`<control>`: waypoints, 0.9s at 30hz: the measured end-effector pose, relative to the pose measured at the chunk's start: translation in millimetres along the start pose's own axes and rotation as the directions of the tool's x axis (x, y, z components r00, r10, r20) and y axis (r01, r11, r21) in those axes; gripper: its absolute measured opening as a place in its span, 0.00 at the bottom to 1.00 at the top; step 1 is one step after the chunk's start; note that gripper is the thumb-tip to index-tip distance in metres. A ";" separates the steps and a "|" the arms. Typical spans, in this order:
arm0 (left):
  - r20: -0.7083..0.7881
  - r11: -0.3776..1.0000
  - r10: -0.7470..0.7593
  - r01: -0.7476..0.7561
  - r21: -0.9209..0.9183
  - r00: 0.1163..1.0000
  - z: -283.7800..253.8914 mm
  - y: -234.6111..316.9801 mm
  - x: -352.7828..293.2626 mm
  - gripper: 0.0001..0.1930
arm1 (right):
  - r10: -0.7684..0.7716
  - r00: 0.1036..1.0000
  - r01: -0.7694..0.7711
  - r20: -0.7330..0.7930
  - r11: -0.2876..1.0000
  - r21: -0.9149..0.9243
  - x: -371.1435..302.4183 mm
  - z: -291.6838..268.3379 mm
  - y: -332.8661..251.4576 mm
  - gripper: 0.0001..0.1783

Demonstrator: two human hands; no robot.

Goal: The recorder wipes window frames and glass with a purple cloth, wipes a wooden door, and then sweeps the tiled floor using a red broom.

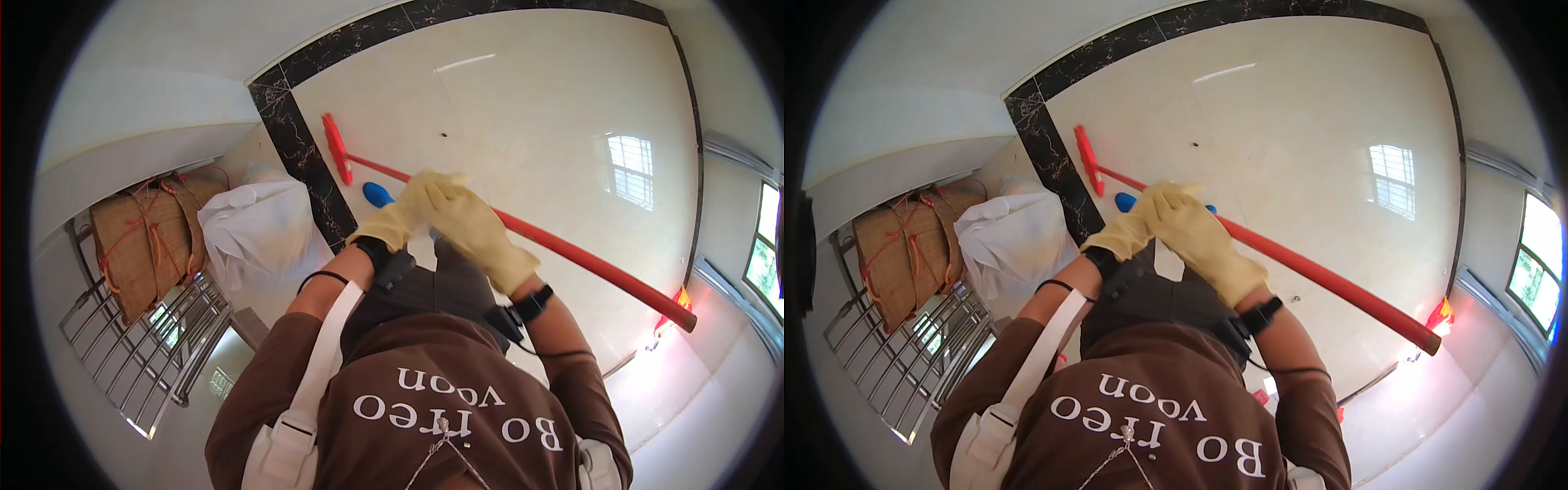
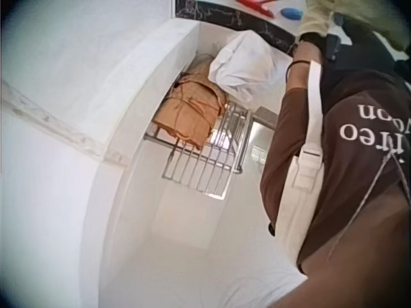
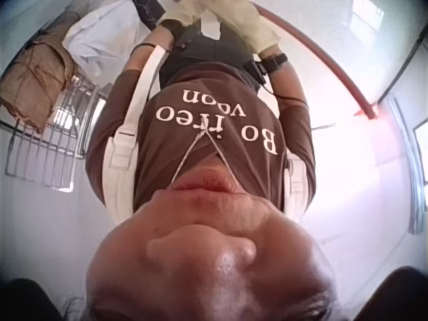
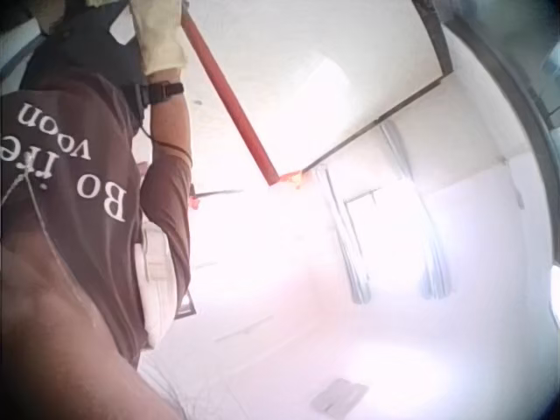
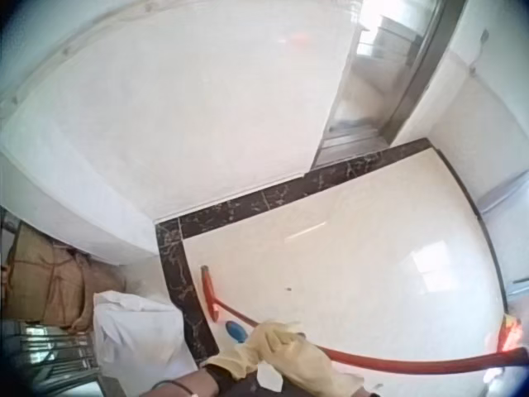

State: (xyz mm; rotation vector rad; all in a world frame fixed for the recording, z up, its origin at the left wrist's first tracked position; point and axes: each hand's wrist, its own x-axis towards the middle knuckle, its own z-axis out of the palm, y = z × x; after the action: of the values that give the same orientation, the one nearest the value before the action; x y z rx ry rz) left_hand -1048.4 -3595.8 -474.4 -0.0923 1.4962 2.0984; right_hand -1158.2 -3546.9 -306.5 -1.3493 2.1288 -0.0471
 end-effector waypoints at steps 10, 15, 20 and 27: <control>0.040 0.867 -0.326 0.282 0.411 0.945 -20.1 7.3 -2.1 0.17 | 0.662 0.559 -0.541 0.500 -0.166 0.825 -137.3 -85.6 15.1 0.59; 0.044 0.763 -0.351 0.259 0.592 0.935 -58.6 -22.0 -24.7 0.18 | 0.781 0.618 0.111 -0.089 0.025 0.993 -129.4 -105.7 35.0 0.63; -0.285 0.852 -0.434 0.492 0.179 0.855 -45.9 -28.2 3.8 0.09 | 0.709 0.705 -0.072 0.035 0.023 0.997 -108.2 -127.0 19.8 0.14; -0.019 0.956 0.189 -0.179 0.234 0.982 113.3 59.4 108.5 0.07 | 0.450 0.795 -0.049 -0.406 0.716 0.697 -180.6 -224.5 34.9 0.09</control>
State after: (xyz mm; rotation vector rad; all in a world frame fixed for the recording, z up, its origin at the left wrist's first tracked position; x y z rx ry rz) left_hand -1139.0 -3465.4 -420.6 0.0953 1.8258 2.0551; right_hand -1247.7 -3443.6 -50.4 -0.6170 2.3849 -1.1054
